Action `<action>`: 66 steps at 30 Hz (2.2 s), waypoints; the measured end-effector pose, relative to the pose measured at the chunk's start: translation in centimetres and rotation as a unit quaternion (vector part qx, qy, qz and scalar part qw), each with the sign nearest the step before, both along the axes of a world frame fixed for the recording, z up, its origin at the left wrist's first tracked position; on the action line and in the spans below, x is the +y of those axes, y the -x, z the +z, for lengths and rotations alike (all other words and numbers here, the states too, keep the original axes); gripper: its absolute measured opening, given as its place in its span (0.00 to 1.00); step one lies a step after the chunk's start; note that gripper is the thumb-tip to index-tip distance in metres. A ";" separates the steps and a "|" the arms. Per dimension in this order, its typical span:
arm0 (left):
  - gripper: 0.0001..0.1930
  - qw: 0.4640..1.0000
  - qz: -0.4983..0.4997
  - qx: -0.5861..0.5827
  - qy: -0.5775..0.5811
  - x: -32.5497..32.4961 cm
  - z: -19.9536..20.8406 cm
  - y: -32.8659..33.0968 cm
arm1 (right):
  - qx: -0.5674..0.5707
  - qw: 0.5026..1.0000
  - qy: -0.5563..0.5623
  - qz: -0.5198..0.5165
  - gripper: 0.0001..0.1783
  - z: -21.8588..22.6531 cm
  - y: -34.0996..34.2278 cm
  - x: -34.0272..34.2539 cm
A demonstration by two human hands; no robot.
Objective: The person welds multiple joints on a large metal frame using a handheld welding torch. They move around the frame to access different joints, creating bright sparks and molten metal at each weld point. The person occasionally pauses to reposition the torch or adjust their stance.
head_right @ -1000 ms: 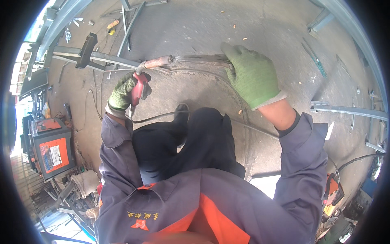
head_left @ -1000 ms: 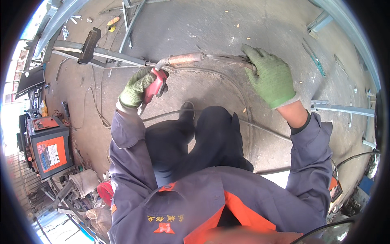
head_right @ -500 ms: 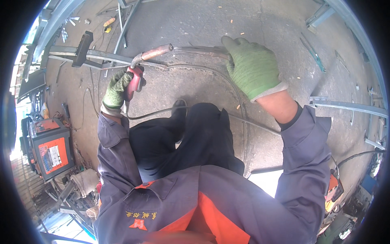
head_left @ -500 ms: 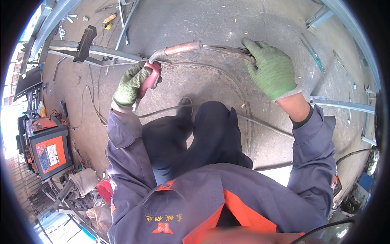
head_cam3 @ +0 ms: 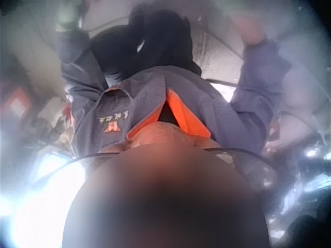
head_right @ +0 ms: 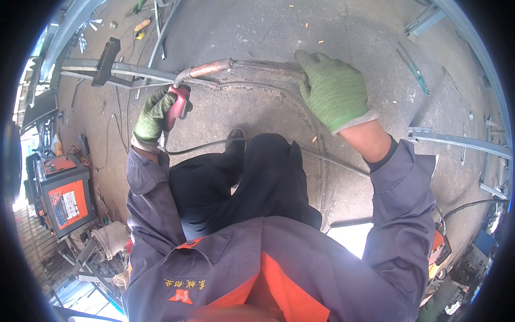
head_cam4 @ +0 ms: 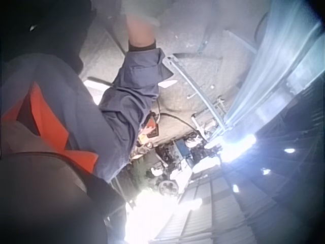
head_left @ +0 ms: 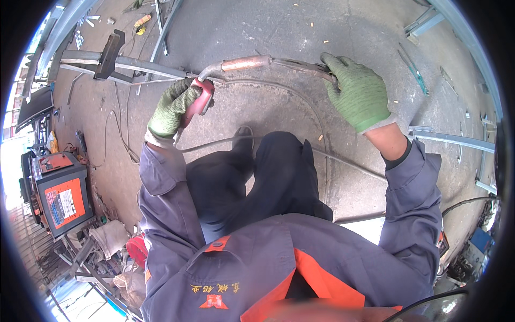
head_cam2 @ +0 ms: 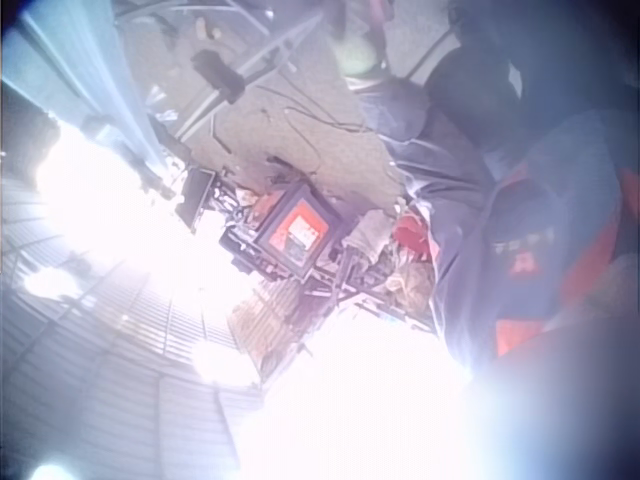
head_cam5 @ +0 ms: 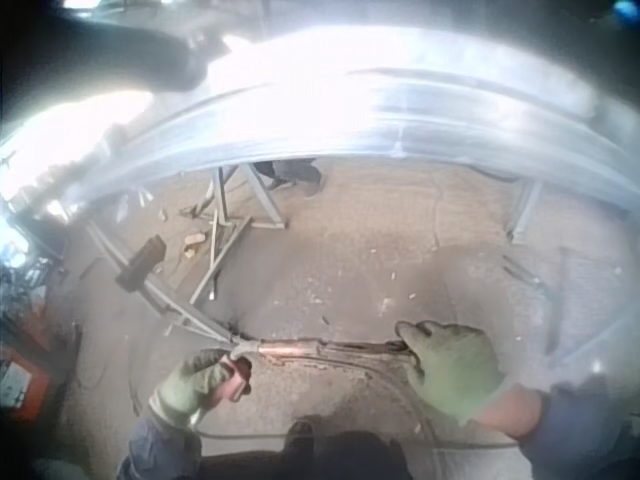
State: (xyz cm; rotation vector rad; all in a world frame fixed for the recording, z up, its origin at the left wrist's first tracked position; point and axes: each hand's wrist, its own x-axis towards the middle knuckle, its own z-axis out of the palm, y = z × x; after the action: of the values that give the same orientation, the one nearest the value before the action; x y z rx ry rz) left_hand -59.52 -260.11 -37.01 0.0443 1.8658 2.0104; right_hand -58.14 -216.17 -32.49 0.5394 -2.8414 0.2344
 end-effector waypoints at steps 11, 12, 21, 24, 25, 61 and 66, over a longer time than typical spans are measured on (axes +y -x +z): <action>0.20 1.000 -0.013 0.004 -0.009 -0.8 -1.0 0.2 | -0.015 1.000 0.000 -0.014 0.22 -0.1 -0.1 -0.3; 0.20 1.000 -0.012 0.012 0.001 -0.8 -1.0 0.2 | -0.012 1.000 -0.003 -0.012 0.22 0.0 -0.1 -0.4; 0.19 1.000 -0.021 -0.006 -0.014 -0.1 0.1 -0.1 | -0.020 0.999 -0.035 -0.004 0.20 0.7 -0.6 -0.7; 0.19 1.000 -0.007 -0.007 -0.025 0.1 0.1 -0.2 | -0.001 1.000 -0.006 0.006 0.19 0.7 -0.7 -0.6; 0.19 1.000 -0.002 -0.009 -0.029 0.1 0.1 -0.3 | 0.004 1.000 0.005 0.007 0.20 0.7 -0.7 -0.5; 0.20 1.000 0.002 0.012 -0.012 0.8 -0.4 0.1 | 0.019 0.996 -0.074 -0.041 0.30 0.9 0.0 0.2; 0.20 1.000 0.003 0.013 -0.016 0.8 -0.4 0.0 | 0.016 0.997 -0.061 -0.049 0.29 0.7 0.0 0.2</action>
State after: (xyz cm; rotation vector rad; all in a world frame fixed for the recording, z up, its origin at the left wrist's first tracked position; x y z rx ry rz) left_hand -59.50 -259.29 -37.38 0.0747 1.8527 2.0534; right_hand -58.11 -215.92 -31.78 0.4220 -2.8550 0.0341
